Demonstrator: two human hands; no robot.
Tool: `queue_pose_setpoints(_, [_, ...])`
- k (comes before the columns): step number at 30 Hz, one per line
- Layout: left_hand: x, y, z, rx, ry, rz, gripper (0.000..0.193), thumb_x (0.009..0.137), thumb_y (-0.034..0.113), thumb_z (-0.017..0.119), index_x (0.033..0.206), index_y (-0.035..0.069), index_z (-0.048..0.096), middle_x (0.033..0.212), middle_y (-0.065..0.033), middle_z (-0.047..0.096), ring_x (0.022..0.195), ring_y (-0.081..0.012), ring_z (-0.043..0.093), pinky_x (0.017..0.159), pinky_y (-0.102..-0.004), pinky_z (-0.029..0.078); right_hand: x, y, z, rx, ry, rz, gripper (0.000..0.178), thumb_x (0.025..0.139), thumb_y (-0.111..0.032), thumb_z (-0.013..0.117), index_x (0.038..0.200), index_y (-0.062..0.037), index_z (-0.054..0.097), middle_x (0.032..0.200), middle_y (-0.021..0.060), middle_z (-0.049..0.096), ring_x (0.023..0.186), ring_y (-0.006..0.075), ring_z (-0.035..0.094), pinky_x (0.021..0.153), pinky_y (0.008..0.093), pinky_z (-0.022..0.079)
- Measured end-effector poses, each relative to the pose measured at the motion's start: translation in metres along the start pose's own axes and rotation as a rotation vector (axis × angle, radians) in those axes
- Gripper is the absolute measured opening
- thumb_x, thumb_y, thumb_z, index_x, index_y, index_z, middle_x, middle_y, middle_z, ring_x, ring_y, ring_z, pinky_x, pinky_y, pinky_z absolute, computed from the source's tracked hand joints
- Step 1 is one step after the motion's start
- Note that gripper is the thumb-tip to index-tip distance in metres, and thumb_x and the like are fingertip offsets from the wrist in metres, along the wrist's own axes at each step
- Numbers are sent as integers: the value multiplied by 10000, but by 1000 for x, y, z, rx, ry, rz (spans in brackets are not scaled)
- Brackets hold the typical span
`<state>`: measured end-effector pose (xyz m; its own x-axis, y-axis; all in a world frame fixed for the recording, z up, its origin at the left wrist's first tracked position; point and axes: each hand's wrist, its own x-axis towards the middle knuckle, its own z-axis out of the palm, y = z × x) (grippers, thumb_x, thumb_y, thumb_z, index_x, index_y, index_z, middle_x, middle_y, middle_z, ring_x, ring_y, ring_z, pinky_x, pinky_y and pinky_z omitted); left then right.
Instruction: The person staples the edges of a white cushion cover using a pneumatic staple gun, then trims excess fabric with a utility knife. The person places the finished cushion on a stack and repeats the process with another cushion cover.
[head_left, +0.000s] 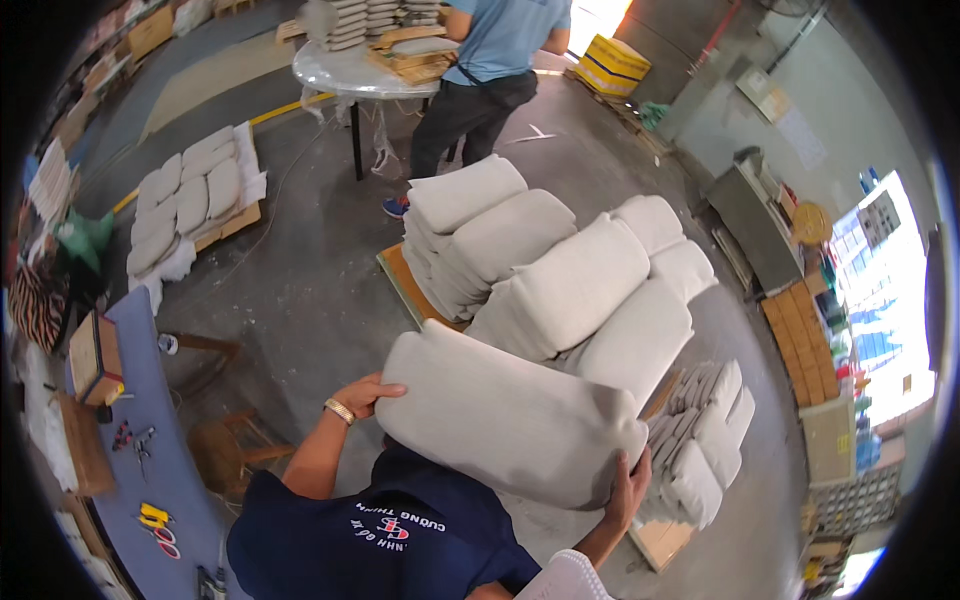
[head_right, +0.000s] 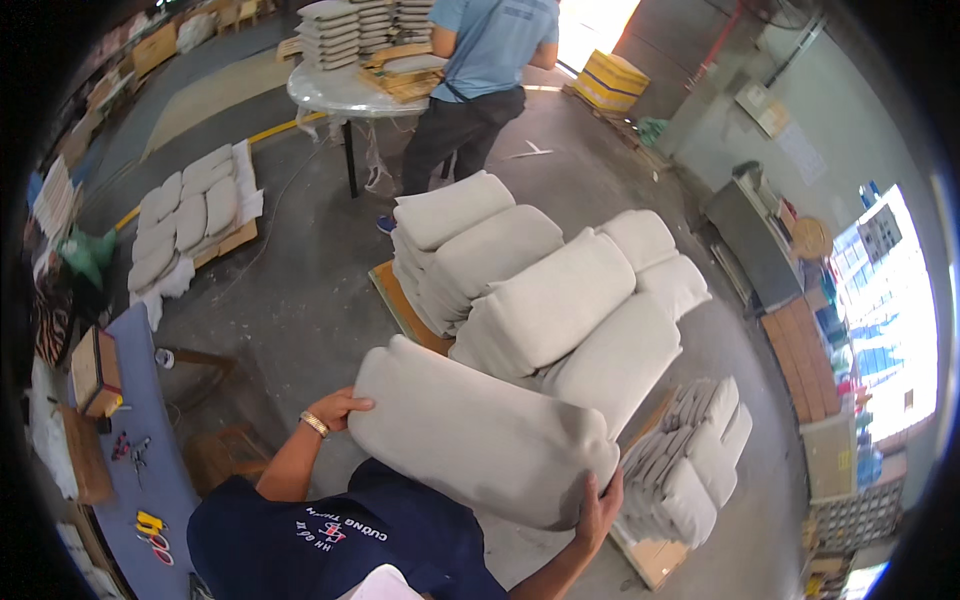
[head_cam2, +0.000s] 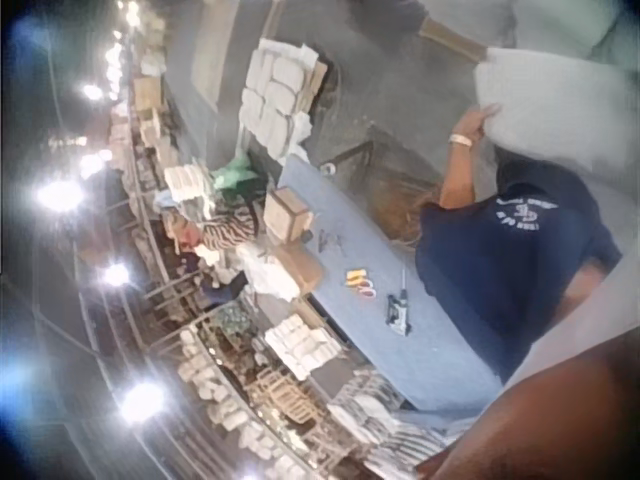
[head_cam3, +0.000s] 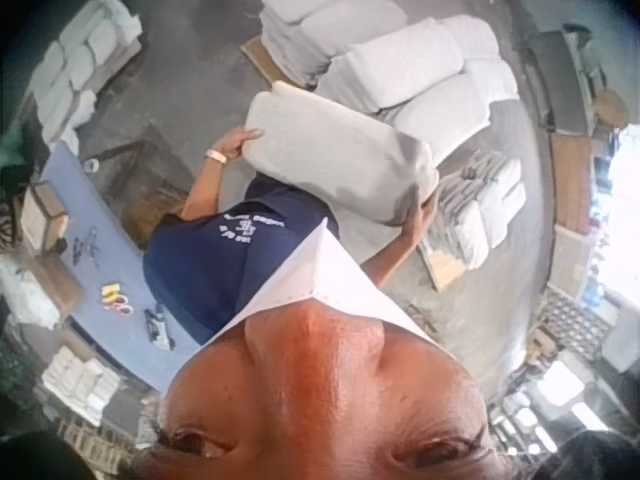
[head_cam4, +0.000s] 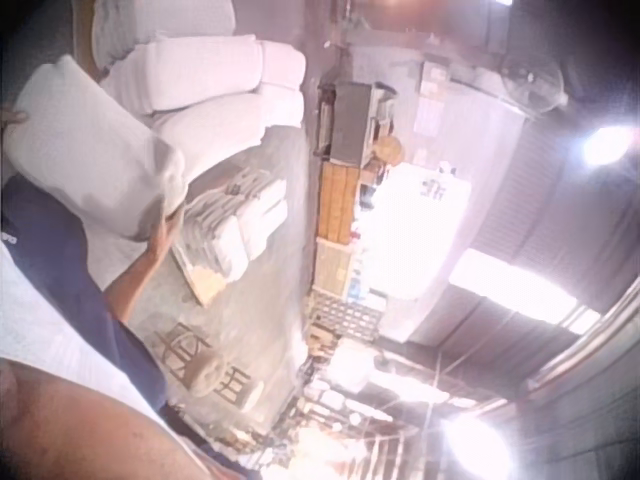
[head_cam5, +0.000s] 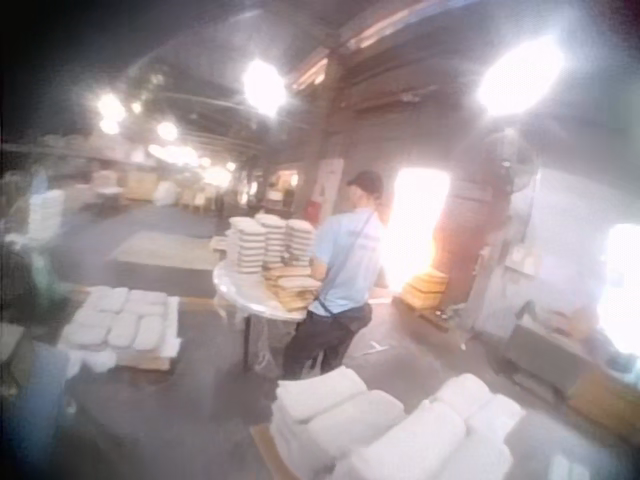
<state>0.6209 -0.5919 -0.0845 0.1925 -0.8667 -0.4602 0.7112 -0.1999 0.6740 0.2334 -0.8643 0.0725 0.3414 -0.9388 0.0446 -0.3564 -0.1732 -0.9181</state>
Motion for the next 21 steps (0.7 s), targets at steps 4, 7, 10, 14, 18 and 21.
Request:
queue_pose_setpoints(4, [4,-30,-51,-322,120,77,725,862,196,842,1468,-12,503,1402,-170,624,1293,-294,603,1121,-473,472,102,-54,68,-30,-261,-173,554,931,-226,699,1394,36,545,1252,150,654,1160,248,590,1044,365,440])
queue_pose_setpoints(7, [10,-31,-64,-468,184,146,737,847,191,848,1466,-9,502,1393,-174,626,1270,-315,621,1105,-499,490,153,-87,130,-57,-370,-186,577,921,-200,711,1415,38,533,1268,156,657,1192,265,598,1065,378,442])
queue_pose_setpoints(10, [36,-7,-98,-550,260,195,765,837,206,849,1474,-10,483,1377,-194,630,1250,-345,633,1080,-531,510,201,-107,198,-21,-463,-188,599,913,-182,722,1434,36,523,1297,167,653,1224,272,595,1082,385,437])
queue_pose_setpoints(14, [70,52,-140,-594,250,169,718,859,196,823,1461,-13,491,1371,-201,632,1235,-349,644,1059,-540,526,265,-133,268,-218,-498,-275,632,915,-158,720,1477,28,498,1400,173,615,1291,269,569,1115,386,410])
queue_pose_setpoints(18, [116,127,-167,-634,192,248,690,867,184,805,1448,-26,496,1367,-207,632,1225,-349,651,1059,-550,523,339,-181,297,-90,-537,-432,697,933,-106,679,1564,13,406,1609,142,440,1483,235,395,1207,364,301])
queue_pose_setpoints(21, [158,188,-159,-721,10,353,631,892,132,772,1439,-37,505,1380,-190,625,1255,-326,631,1105,-515,491,351,-259,310,336,-258,-367,547,1064,-200,572,1548,4,417,1579,142,459,1455,260,445,1197,373,346])
